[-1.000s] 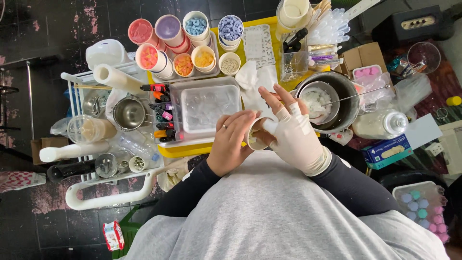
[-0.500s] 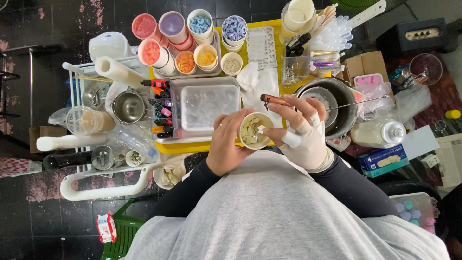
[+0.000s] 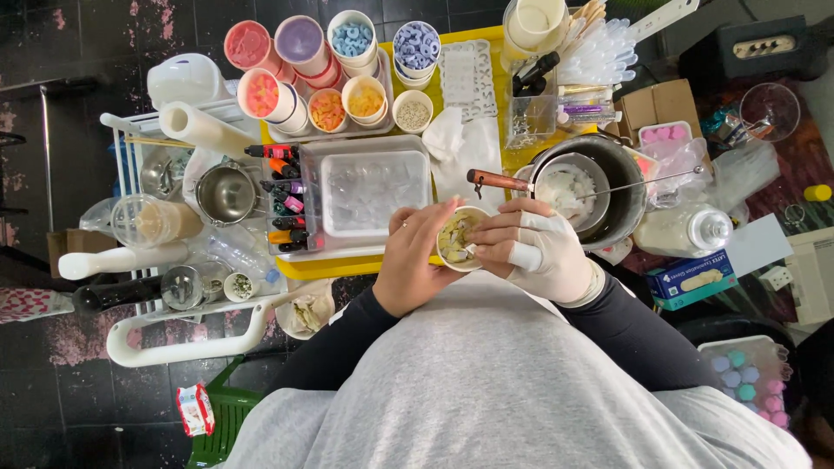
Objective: Placing decorative wax shapes into a small gold-colored container on a workstation filled with candle supplies.
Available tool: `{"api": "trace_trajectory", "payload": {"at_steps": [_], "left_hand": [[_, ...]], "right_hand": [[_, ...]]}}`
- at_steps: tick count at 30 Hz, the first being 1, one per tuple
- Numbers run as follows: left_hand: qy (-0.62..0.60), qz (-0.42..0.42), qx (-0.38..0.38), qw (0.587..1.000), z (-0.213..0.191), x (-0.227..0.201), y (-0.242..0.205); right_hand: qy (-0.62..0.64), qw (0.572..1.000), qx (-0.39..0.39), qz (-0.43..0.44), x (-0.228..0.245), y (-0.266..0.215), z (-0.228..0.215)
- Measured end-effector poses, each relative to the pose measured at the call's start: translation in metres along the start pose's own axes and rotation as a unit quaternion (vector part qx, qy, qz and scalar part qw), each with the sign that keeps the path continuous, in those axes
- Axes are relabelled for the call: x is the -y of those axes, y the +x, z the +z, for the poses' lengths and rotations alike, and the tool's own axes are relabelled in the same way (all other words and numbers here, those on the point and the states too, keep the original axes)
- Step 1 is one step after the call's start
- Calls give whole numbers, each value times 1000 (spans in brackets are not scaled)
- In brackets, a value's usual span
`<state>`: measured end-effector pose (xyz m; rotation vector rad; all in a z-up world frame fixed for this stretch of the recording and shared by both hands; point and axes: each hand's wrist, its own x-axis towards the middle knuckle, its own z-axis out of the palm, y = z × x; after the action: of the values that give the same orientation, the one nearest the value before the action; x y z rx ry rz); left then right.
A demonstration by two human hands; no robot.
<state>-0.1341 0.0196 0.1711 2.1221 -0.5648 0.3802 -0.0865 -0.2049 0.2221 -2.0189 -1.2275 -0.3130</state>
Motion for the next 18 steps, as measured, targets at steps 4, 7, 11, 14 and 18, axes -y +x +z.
{"api": "trace_trajectory", "payload": {"at_steps": [4, 7, 11, 14, 18], "left_hand": [[-7, -5, 7, 1000, 1, 2, 1], [1, -8, 14, 1000, 0, 4, 1], [-25, -27, 39, 999, -5, 12, -6], [-45, -70, 44, 996, -3, 25, -24], [-61, -168, 49, 983, 17, 50, -46]], "right_hand": [[-28, 999, 9, 12, 2, 4, -2], [-37, 999, 0, 11, 1, 8, -3], [36, 996, -41, 77, -1, 4, -4], [111, 983, -58, 136, -2, -8, 0], [152, 963, -67, 211, -1, -18, 3]]}}
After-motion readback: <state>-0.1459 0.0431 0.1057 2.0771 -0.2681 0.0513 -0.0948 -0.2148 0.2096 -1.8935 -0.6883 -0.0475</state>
